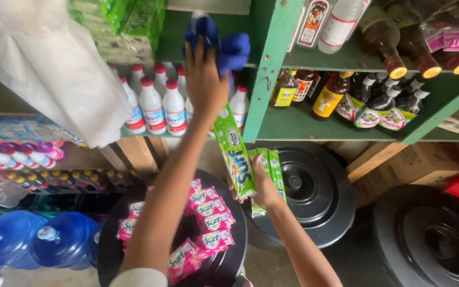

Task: Wiping down and organizing detergent packets on a storage shelf.

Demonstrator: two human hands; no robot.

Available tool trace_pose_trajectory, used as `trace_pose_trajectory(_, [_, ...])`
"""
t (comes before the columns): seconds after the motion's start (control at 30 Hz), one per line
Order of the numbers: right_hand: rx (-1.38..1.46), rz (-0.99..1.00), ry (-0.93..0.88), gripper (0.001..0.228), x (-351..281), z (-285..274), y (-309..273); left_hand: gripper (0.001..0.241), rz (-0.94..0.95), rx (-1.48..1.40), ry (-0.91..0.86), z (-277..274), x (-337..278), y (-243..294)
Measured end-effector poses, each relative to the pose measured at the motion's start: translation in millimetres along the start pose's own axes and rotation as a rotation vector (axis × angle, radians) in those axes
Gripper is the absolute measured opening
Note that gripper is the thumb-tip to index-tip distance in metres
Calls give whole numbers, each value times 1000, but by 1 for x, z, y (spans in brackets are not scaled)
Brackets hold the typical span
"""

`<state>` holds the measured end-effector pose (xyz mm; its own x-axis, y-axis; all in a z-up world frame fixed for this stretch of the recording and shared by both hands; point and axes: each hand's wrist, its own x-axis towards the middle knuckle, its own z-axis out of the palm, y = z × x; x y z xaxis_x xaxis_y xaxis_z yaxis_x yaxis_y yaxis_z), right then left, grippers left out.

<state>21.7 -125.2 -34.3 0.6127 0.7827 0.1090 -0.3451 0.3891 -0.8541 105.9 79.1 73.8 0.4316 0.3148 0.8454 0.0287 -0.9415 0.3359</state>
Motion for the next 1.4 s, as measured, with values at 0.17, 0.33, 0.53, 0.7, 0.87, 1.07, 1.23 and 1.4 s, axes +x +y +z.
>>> trace_pose_trajectory(0.17, [146,65,21,84,-8,-21,1,41,131,-116,-158,-36,-80,58])
trace_pose_trajectory(0.33, [-105,38,306,97,-26,-50,10,61,66,-397,-312,-54,-163,99])
trace_pose_trajectory(0.53, [-17,79,101,82,-55,-34,10,59,-214,-476,24,4,-42,4])
trace_pose_trajectory(0.7, [57,69,132,32,-66,-24,4,60,-931,-1157,-136,-18,-41,-4])
trace_pose_trajectory(0.87, [236,183,116,34,-80,-42,27,77,-1179,-1504,-275,0,-100,4])
trace_pose_trajectory(1.07, [243,-110,467,36,-101,-39,82,10,-1341,-1244,-182,-35,-172,96])
trace_pose_trajectory(1.23, [-43,16,472,36,-139,-38,66,14,-1537,-1185,-173,7,-204,90])
trace_pose_trajectory(1.4, [-180,182,611,37,-189,-77,116,46,-1869,-1540,-392,45,-268,98])
